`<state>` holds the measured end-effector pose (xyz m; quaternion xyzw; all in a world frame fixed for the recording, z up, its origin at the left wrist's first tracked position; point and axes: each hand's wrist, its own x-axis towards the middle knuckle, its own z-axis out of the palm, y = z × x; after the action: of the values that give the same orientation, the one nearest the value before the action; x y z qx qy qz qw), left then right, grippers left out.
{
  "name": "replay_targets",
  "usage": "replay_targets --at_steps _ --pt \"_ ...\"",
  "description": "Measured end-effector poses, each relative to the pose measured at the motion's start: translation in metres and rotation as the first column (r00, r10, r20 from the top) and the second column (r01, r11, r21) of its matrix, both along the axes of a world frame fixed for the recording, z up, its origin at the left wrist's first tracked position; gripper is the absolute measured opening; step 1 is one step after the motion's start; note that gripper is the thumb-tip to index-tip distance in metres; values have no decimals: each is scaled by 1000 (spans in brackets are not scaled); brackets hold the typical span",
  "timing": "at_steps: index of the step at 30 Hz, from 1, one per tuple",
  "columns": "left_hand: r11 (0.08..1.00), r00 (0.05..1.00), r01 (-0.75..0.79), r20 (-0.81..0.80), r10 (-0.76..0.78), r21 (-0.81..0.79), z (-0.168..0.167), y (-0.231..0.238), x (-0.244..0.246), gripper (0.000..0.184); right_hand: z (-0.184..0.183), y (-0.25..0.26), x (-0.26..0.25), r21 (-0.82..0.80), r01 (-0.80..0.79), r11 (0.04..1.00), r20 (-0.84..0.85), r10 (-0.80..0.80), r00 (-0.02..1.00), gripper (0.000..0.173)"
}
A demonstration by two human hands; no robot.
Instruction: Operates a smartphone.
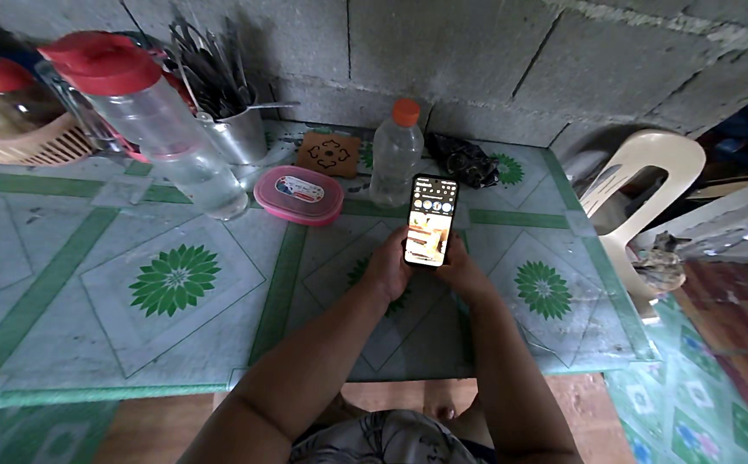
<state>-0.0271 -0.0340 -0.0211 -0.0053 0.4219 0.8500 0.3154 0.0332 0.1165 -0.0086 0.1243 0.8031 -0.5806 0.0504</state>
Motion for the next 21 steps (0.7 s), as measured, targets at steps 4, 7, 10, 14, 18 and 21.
replay_targets --at_steps 4,7,10,14,18,21 --pt "1000 1000 -6 4 6 12 2 -1 0 44 0 -2 1 -15 22 1000 -1 -22 1000 91" --pt "1000 1000 -6 14 6 18 2 -1 0 44 1 -1 1 -22 21 1000 13 -20 1000 92" --pt "1000 1000 -11 29 11 7 3 0 0 43 0 -1 1 -52 26 998 -1 -26 1000 92" --pt "1000 1000 -8 13 8 0 2 0 0 44 -1 0 1 -61 19 998 -6 -20 1000 91" --pt "1000 1000 -11 15 11 -27 1 0 0 44 -2 1 2 -100 11 995 -19 -13 1000 87" --pt "999 1000 -4 -3 4 -39 -1 0 -1 45 1 0 2 -92 19 996 -9 -20 1000 87"
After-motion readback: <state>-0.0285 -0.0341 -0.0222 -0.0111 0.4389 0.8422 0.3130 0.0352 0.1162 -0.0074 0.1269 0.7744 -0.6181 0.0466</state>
